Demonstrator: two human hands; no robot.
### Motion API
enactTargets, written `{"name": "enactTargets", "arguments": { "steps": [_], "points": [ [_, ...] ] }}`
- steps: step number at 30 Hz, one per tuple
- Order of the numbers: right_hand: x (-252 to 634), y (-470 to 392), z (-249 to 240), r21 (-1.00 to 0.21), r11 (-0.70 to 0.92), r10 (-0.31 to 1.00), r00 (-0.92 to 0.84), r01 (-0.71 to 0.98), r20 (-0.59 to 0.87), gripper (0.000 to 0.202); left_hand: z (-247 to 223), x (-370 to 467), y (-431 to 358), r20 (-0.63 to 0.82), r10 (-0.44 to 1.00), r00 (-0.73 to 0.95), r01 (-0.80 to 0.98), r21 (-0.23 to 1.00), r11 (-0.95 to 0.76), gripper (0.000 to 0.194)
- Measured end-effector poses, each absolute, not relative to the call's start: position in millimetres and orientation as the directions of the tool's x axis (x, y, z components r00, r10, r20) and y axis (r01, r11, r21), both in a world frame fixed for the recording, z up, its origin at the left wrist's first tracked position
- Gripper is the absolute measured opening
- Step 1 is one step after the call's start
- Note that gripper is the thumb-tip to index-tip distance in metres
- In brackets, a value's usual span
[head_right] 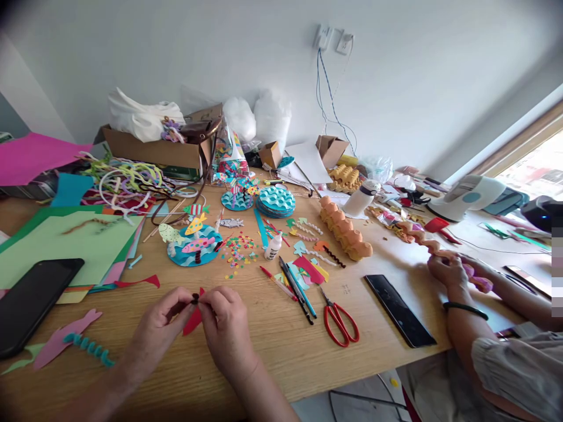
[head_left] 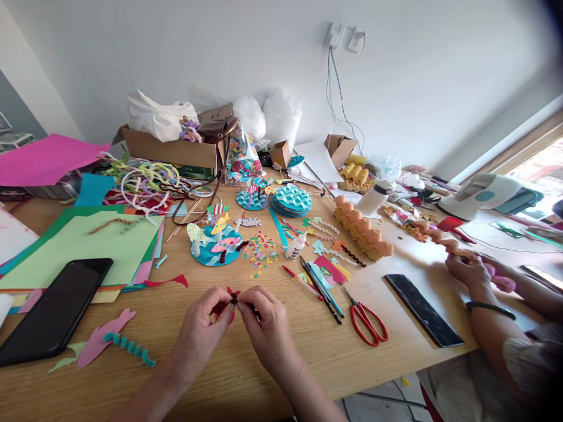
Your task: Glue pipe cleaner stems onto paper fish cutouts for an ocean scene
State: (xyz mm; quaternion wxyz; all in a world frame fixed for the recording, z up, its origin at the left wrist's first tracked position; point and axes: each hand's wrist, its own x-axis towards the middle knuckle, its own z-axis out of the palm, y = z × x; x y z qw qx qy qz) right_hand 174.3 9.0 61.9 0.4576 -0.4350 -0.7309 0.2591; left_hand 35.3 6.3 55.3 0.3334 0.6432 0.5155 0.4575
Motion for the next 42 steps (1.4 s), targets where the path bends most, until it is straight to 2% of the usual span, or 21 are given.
{"name": "enactTargets", "arguments": {
  "steps": [4,8,15,22,29,32,38,42],
  "points": [
    [187.3,19.9,68.7,-0.844,0.395,0.916,-0.23,0.362,0.329,0.012,57.9,30.9,5.9,0.112,0.99,0.086,0.259,0.957,-0.13,0.006],
    [192.3,23.0,73.4,-0.863,0.356,0.926,-0.26,0.357,0.275,0.011,57.7,28.1,6.0,0.064,0.996,0.059,0.177,0.981,-0.074,0.021],
    [187.4,17.6,77.3,-0.837,0.346,0.928,-0.286,0.424,0.239,0.012,54.7,31.9,7.8,0.059,0.995,0.076,0.232,0.97,-0.075,0.015],
    [183.4,14.0,75.5,-0.813,0.349,0.93,-0.277,0.466,0.24,0.012,60.7,34.9,7.3,0.006,0.999,0.044,0.2,0.98,-0.015,0.013],
    [178.8,12.5,72.2,-0.736,0.435,0.9,-0.276,0.519,0.337,0.013,57.3,40.7,5.0,-0.125,0.991,0.036,0.01,0.992,0.125,0.019],
    [178.8,13.2,70.5,-0.746,0.411,0.911,-0.274,0.523,0.309,0.013,53.6,40.9,6.8,-0.174,0.984,0.039,-0.042,0.984,0.176,0.021],
    [181.3,18.4,66.0,-0.802,0.28,0.952,-0.257,0.527,0.164,0.014,50.0,33.0,13.4,-0.201,0.961,0.191,0.04,0.98,0.197,0.021],
    [177.3,21.1,63.2,-0.806,0.269,0.955,-0.256,0.527,0.152,0.015,52.8,31.3,15.4,-0.185,0.965,0.186,0.117,0.979,0.166,0.019]
  ]
}}
